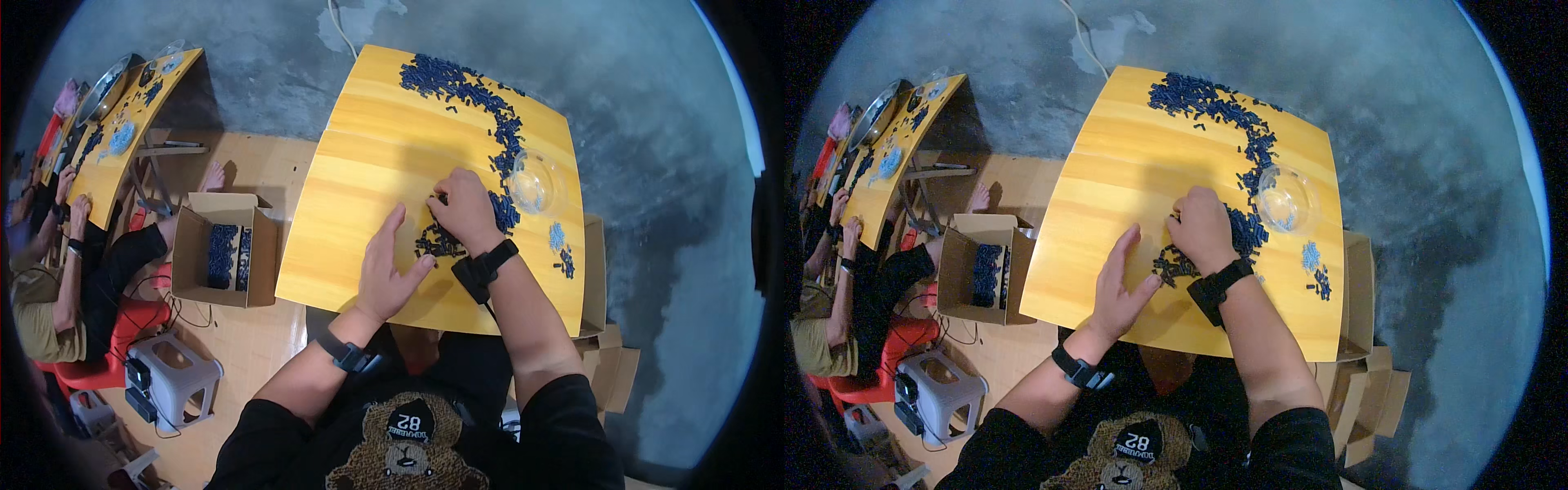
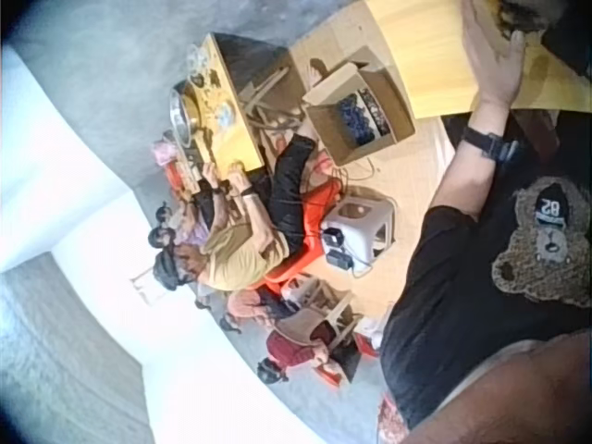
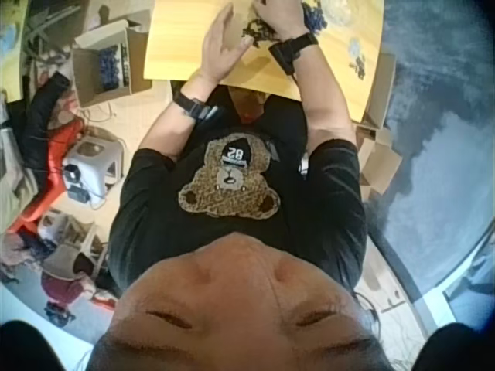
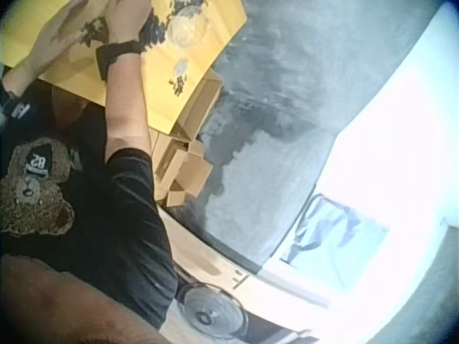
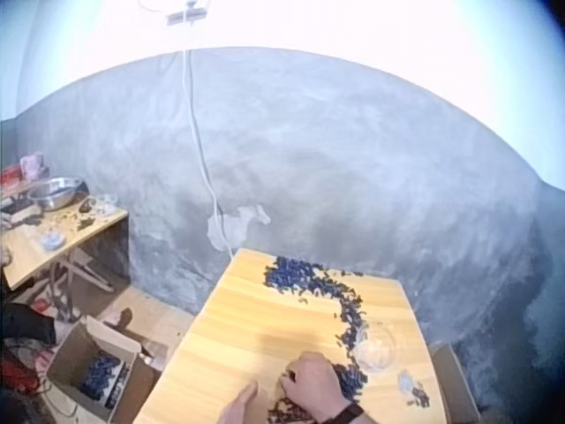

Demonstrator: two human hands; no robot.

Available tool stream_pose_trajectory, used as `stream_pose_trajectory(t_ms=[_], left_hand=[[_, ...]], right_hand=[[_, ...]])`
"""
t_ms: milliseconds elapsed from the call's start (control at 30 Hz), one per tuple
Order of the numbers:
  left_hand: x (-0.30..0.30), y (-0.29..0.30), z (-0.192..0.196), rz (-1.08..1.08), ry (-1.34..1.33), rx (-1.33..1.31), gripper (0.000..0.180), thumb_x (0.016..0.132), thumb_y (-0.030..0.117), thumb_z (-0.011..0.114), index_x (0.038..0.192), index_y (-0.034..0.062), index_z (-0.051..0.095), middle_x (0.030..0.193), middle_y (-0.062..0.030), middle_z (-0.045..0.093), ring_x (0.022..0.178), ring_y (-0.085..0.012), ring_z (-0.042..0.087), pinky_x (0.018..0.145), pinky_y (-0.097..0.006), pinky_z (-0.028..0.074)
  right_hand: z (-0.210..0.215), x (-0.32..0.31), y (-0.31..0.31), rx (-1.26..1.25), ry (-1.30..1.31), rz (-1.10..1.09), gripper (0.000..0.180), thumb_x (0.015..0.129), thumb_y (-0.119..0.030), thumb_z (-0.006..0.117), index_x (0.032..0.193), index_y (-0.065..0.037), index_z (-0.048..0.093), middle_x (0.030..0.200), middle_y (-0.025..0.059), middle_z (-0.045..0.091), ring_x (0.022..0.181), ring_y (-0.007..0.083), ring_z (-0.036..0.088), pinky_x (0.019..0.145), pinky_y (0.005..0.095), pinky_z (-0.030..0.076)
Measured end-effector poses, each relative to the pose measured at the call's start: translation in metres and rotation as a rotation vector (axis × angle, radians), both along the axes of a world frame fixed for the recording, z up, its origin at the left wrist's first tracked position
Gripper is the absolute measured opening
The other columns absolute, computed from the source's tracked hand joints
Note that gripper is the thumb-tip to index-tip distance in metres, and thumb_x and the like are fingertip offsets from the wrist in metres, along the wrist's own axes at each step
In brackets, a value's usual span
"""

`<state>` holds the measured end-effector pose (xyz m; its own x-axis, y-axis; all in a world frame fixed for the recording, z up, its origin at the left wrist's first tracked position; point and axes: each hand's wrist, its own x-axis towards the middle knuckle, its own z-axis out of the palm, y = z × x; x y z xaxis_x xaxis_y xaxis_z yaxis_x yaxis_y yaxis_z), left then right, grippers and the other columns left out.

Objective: Assembling small blue plastic components into larger units.

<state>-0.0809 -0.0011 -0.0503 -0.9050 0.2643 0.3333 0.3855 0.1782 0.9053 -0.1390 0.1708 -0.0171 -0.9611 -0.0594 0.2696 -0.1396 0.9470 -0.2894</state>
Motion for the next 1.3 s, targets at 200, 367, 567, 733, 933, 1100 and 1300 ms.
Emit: stream_pose_trajectory(t_ms=[200, 367, 567, 733, 933, 1100, 1300], left_hand=[[-0.002, 0.000, -0.004, 0.010, -0.033, 0.222, 0.062, 0.080, 0.022, 0.065, 0.130, -0.0017, 0.037, 0.122, -0.0225, 0.049, 0.113, -0.0335, 0.049, 0.096, -0.038, 0.038], [-0.002, 0.002, -0.002, 0.012, -0.018, 0.212, 0.050, 0.080, 0.017, 0.064, 0.123, -0.0013, 0.046, 0.117, -0.0180, 0.054, 0.110, -0.0295, 0.052, 0.094, -0.035, 0.040], [-0.003, 0.000, 0.000, 0.023, -0.069, 0.254, 0.041, 0.081, 0.012, 0.063, 0.117, -0.0014, 0.050, 0.113, -0.0163, 0.057, 0.105, -0.0271, 0.056, 0.091, -0.034, 0.043], [-0.002, 0.001, -0.009, 0.015, -0.112, 0.324, 0.034, 0.081, 0.008, 0.062, 0.113, -0.0010, 0.054, 0.109, -0.0142, 0.059, 0.104, -0.0231, 0.057, 0.090, -0.032, 0.044], [-0.001, 0.003, -0.016, 0.001, -0.012, 0.258, 0.027, 0.079, 0.003, 0.065, 0.105, 0.0001, 0.058, 0.106, -0.0122, 0.061, 0.097, -0.0189, 0.059, 0.085, -0.029, 0.046], [0.033, -0.001, 0.011, -0.054, -0.157, 0.404, 0.021, 0.079, 0.003, 0.066, 0.098, 0.0005, 0.060, 0.097, -0.0087, 0.063, 0.087, -0.0114, 0.059, 0.077, -0.023, 0.047], [0.064, -0.005, 0.030, -0.428, -0.916, 0.399, 0.014, 0.082, 0.005, 0.064, 0.095, -0.0010, 0.061, 0.086, -0.0066, 0.064, 0.076, -0.0121, 0.061, 0.069, -0.024, 0.051]], right_hand=[[-0.002, 0.000, -0.005, 0.062, -0.052, -0.028, 0.018, 0.065, -0.018, 0.067, 0.069, -0.001, 0.065, 0.074, 0.0141, 0.055, 0.082, 0.0309, 0.053, 0.072, 0.0390, 0.045], [-0.006, -0.001, -0.003, 0.052, -0.022, 0.016, 0.016, 0.064, -0.018, 0.067, 0.069, -0.002, 0.065, 0.074, 0.0132, 0.056, 0.080, 0.0310, 0.054, 0.070, 0.0382, 0.046], [0.028, 0.026, -0.003, -0.084, 0.096, 0.036, 0.015, 0.064, -0.015, 0.067, 0.068, -0.002, 0.061, 0.071, 0.0113, 0.055, 0.078, 0.0303, 0.054, 0.068, 0.0380, 0.045], [0.036, 0.093, 0.003, -0.339, -0.050, 0.086, 0.013, 0.064, -0.013, 0.066, 0.066, -0.003, 0.058, 0.072, 0.0117, 0.054, 0.076, 0.0300, 0.052, 0.067, 0.0376, 0.043], [0.025, 0.136, -0.003, -0.398, 0.002, 0.078, 0.016, 0.065, -0.013, 0.067, 0.075, -0.004, 0.059, 0.074, 0.0111, 0.055, 0.078, 0.0301, 0.053, 0.069, 0.0371, 0.044], [0.033, 0.153, -0.015, -0.378, 0.139, 0.119, 0.017, 0.066, -0.013, 0.066, 0.077, -0.003, 0.058, 0.075, 0.0125, 0.055, 0.077, 0.0319, 0.053, 0.069, 0.0395, 0.044], [0.037, 0.171, -0.020, -0.307, 0.163, 0.143, 0.017, 0.065, -0.012, 0.065, 0.078, -0.004, 0.057, 0.078, 0.0120, 0.054, 0.079, 0.0310, 0.053, 0.070, 0.0399, 0.043]])
